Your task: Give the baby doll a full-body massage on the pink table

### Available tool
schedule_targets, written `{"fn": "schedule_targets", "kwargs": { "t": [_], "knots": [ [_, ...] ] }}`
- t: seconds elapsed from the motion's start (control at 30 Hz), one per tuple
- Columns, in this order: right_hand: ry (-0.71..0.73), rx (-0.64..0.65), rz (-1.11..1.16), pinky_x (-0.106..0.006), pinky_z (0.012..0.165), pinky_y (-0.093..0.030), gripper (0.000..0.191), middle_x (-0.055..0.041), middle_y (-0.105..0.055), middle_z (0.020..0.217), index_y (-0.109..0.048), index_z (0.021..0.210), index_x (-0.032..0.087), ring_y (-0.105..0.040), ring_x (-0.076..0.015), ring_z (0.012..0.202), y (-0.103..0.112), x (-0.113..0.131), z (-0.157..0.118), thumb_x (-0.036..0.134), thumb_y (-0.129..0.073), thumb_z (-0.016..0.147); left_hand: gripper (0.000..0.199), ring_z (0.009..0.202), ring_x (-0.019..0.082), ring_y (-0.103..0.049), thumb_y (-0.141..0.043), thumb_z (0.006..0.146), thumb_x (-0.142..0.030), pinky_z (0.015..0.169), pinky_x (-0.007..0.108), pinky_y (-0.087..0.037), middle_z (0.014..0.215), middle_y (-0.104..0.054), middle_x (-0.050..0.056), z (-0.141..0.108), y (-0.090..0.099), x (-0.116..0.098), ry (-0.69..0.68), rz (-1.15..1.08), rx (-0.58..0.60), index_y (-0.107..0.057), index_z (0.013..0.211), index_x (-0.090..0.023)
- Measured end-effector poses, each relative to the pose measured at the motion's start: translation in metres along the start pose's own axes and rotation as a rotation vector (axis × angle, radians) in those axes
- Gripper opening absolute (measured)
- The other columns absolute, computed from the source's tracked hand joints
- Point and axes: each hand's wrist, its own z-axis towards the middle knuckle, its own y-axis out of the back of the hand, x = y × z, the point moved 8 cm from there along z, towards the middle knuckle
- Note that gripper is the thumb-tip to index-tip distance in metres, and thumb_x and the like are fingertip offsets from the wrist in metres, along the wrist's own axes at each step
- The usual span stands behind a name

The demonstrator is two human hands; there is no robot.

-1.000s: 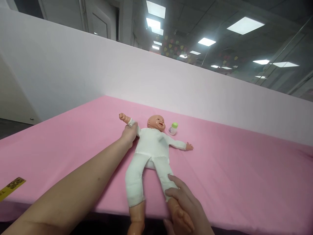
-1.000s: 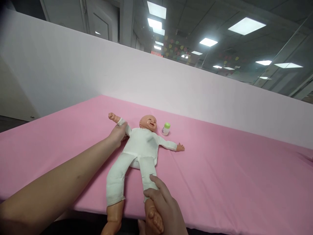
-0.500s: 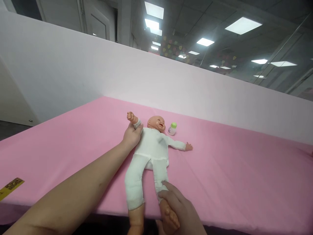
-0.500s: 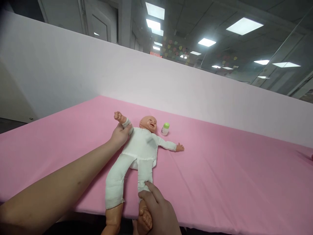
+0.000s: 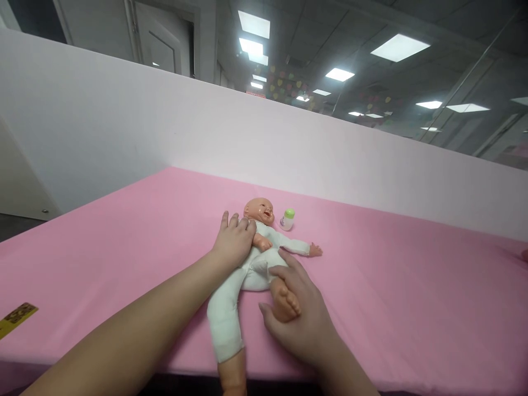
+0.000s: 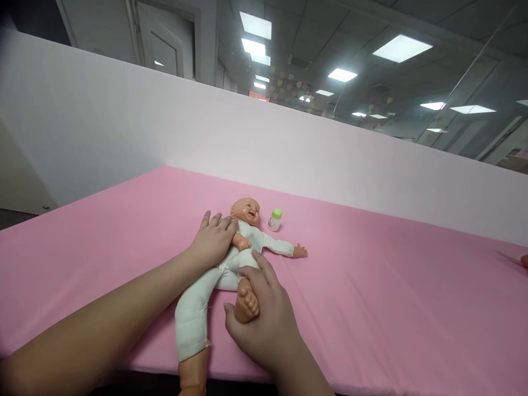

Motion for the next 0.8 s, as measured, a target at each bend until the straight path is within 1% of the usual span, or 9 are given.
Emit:
{"fn": "schedule_targets", "kwargs": {
  "t": [0.17,0.27,0.37,0.47,0.53,0.57,0.63,0.7,0.8],
  "knots": [
    [-0.091,0.015,0.018,-0.048,0.107,-0.053,0.046,-0.0094,-0.045,0.161,-0.063,0.123,0.029,-0.050,-0.0327,0.145,-0.016,-0.018,0.025,0.025,-0.074,0.078,0.052,0.150,0.035,-0.034,-0.033,0.103,-0.027,0.131,0.063,-0.006,0.149,-0.048,0.014,-0.002,0.000,-0.006,-0.005,0.041,0.010,-0.055,0.149,-0.018],
    [-0.146,0.016,0.004,-0.048,0.098,-0.057,0.047,-0.0105,-0.036,0.167,-0.063,0.124,0.028,-0.058,-0.0345,0.137,-0.027,-0.022,0.027,0.023,-0.074,0.078,0.050,0.146,0.032,-0.038,-0.035,0.103,-0.029,0.130,0.061,-0.017,0.148,-0.049,0.013,-0.003,-0.003,-0.001,-0.015,-0.020,0.046,-0.056,0.148,-0.022],
    [-0.140,0.052,-0.025,-0.049,0.093,-0.059,0.048,-0.0111,-0.027,0.171,-0.062,0.126,0.028,-0.066,-0.0345,0.125,-0.033,-0.018,0.023,0.022,-0.072,0.080,0.055,0.147,0.030,-0.038,-0.039,0.101,-0.029,0.128,0.052,-0.029,0.153,-0.045,0.010,-0.003,-0.005,0.004,-0.038,-0.124,0.085,-0.051,0.154,-0.025],
    [-0.111,0.052,-0.012,-0.049,0.099,-0.057,0.044,-0.0106,-0.030,0.170,-0.062,0.124,0.028,-0.065,-0.0342,0.127,-0.027,-0.013,0.018,0.025,-0.073,0.081,0.065,0.153,0.025,-0.035,-0.041,0.097,-0.025,0.132,0.042,-0.028,0.161,-0.038,0.004,-0.002,-0.005,0.012,-0.046,-0.261,0.113,-0.043,0.162,-0.025],
    [-0.101,0.036,0.003,-0.048,0.103,-0.056,0.042,-0.0097,-0.032,0.169,-0.063,0.122,0.028,-0.063,-0.0335,0.132,-0.020,-0.010,0.012,0.025,-0.072,0.081,0.069,0.152,0.020,-0.039,-0.044,0.093,-0.024,0.130,0.034,-0.033,0.161,-0.039,0.000,0.000,-0.004,0.022,-0.004,-0.383,0.107,-0.043,0.162,-0.027],
    [-0.094,0.029,0.011,-0.047,0.104,-0.056,0.042,-0.0097,-0.032,0.169,-0.063,0.122,0.028,-0.060,-0.0331,0.135,-0.017,-0.009,0.007,0.025,-0.071,0.082,0.068,0.146,0.018,-0.046,-0.046,0.093,-0.025,0.125,0.030,-0.038,0.158,-0.043,0.000,0.001,-0.003,0.030,0.036,-0.452,0.095,-0.045,0.161,-0.029],
    [-0.074,0.021,0.024,-0.044,0.104,-0.057,0.044,-0.0103,-0.033,0.169,-0.062,0.125,0.027,-0.056,-0.0325,0.141,-0.013,-0.004,-0.004,0.025,-0.070,0.081,0.060,0.124,0.014,-0.060,-0.049,0.095,-0.035,0.104,0.024,-0.048,0.143,-0.058,0.001,0.002,-0.007,0.046,0.144,-0.585,0.075,-0.052,0.154,-0.030],
    [-0.056,0.017,0.021,-0.042,0.104,-0.058,0.047,-0.0111,-0.036,0.168,-0.061,0.127,0.027,-0.053,-0.0320,0.144,-0.010,0.001,-0.019,0.024,-0.070,0.081,0.052,0.099,0.012,-0.064,-0.050,0.096,-0.047,0.083,0.019,-0.046,0.120,-0.068,0.003,0.002,-0.015,0.063,0.272,-0.699,0.058,-0.061,0.142,-0.026],
    [-0.036,0.002,0.003,-0.040,0.104,-0.059,0.048,-0.0115,-0.043,0.163,-0.061,0.125,0.026,-0.057,-0.0315,0.141,-0.009,0.002,-0.042,0.022,-0.068,0.078,0.051,0.080,0.010,-0.058,-0.052,0.095,-0.058,0.070,0.017,-0.038,0.098,-0.069,0.006,0.001,-0.032,0.086,0.498,-0.866,0.015,-0.068,0.119,-0.017]
  ]
}}
